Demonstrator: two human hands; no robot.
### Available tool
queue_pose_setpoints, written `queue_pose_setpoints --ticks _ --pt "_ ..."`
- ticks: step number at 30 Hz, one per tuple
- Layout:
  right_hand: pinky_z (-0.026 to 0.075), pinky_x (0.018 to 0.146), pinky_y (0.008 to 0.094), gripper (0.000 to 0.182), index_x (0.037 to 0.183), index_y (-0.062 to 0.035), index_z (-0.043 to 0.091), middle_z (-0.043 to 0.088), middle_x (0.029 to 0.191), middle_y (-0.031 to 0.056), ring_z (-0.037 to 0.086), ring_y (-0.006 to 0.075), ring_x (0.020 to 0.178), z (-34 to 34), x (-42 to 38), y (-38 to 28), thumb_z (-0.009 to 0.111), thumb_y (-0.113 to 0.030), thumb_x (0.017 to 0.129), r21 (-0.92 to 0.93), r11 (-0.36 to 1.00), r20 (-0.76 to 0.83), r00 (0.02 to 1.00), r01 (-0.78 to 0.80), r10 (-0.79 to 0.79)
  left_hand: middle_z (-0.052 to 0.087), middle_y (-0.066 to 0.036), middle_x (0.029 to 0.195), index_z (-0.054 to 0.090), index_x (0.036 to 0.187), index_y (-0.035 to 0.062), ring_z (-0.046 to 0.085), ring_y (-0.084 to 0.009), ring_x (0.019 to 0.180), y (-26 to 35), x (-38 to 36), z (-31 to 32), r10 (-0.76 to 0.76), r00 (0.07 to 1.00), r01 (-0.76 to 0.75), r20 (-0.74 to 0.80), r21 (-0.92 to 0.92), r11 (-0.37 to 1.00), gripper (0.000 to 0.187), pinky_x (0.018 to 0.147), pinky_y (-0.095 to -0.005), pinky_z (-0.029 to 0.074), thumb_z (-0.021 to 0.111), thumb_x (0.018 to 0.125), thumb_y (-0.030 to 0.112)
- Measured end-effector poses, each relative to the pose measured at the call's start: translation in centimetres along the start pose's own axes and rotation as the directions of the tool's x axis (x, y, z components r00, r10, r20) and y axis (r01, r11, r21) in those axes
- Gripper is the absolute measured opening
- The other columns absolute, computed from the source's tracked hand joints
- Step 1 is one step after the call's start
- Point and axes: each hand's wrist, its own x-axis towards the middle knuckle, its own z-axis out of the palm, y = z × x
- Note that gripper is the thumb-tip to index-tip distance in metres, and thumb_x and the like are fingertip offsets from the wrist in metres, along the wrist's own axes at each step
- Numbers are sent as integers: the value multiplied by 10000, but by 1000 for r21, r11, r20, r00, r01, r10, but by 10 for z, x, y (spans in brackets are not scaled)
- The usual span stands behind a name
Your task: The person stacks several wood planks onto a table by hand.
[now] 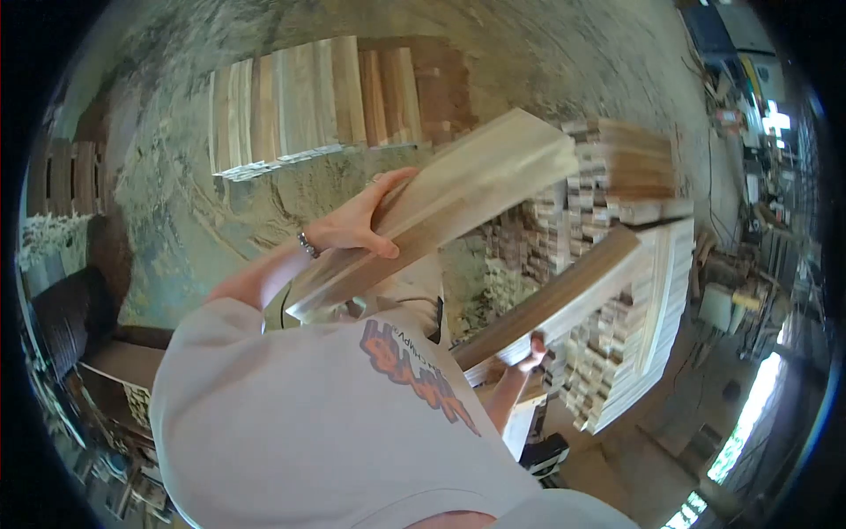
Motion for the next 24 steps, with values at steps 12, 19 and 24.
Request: queue_pose_setpoints --ticks 12,19,24 --pt "459 833 337 433 1078 -6 586 595 998 75 558 176 917 44 436 70 638 -280 746 -419 621 -17 689 -662 724 447 -258 1330 206 1476 29 422 -329 1284 -103 161 -141 -304 620 417 -723 -24 909 1217 1099 -421 316 859 535 440" --pt "445 847 324 784 1246 28 415 558 1066 129 544 200 967 -24 598 215 769 -317 638 -785 452 -282 894 -424 349 268 -284 1429 158 1491 133 252 -414 1353 -311 329 -208 -485 219 670 -846 -231 705 1284 1114 -569 195 868 483 493" --pt "438 897 368 811 1242 30 389 534 1125 151 529 232 1024 -117 669 294 805 -323 642 -815 384 -296 881 -435 369 240 -246 1409 171 1469 149 226 -401 1335 -434 386 -251 -374 13 779 -927 -226 586 1233 1099 -584 179 859 494 460"
